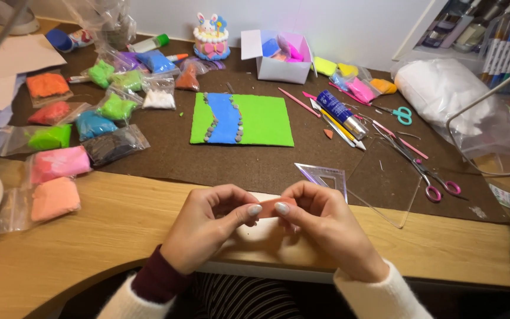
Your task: Constructing a miniature bridge scene using various colors of modeling clay, placing small stones along a river, and using a triangle ruler for alignment.
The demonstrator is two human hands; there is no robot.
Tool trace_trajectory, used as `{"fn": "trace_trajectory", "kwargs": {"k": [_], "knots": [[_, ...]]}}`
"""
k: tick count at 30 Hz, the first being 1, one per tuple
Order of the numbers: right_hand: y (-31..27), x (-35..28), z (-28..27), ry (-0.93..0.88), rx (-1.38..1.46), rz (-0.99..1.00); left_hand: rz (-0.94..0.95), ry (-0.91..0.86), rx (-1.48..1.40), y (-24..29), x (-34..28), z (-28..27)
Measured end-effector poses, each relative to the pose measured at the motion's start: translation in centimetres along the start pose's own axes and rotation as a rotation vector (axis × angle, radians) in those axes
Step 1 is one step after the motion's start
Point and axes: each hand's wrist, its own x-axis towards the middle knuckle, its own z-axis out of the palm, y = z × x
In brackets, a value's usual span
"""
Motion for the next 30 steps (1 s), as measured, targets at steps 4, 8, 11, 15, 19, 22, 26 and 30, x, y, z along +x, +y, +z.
{"fn": "trace_trajectory", "kwargs": {"k": [4,8,11,15,19,22,26,30], "knots": [[0.2,-0.1,0.8,-0.04,0.101,0.013,-0.014,0.02,-0.027,-0.1,-0.3,-0.5],[0.5,-0.2,1.2,0.014,0.168,0.06,-0.126,0.087,-0.036,0.4,-0.3,-0.4],[1.0,-0.1,1.5,0.024,0.168,0.079,-0.105,0.074,-0.08,-0.1,-0.4,-0.5],[0.5,0.0,1.9,-0.011,0.055,0.084,0.012,0.066,0.072,0.0,-0.6,-1.0],[0.1,-0.1,2.1,-0.095,0.068,0.092,0.019,0.127,0.223,1.0,-0.9,-1.0],[0.2,0.1,2.0,-0.099,0.077,0.125,0.058,0.11,0.308,1.0,-0.7,-1.4],[-0.9,0.2,2.3,-0.103,-0.028,0.216,0.091,0.059,0.264,0.7,-0.4,-1.4],[-0.9,0.4,2.4,-0.13,-0.059,0.282,0.159,0.096,0.243,0.7,-0.4,-1.1]]}}
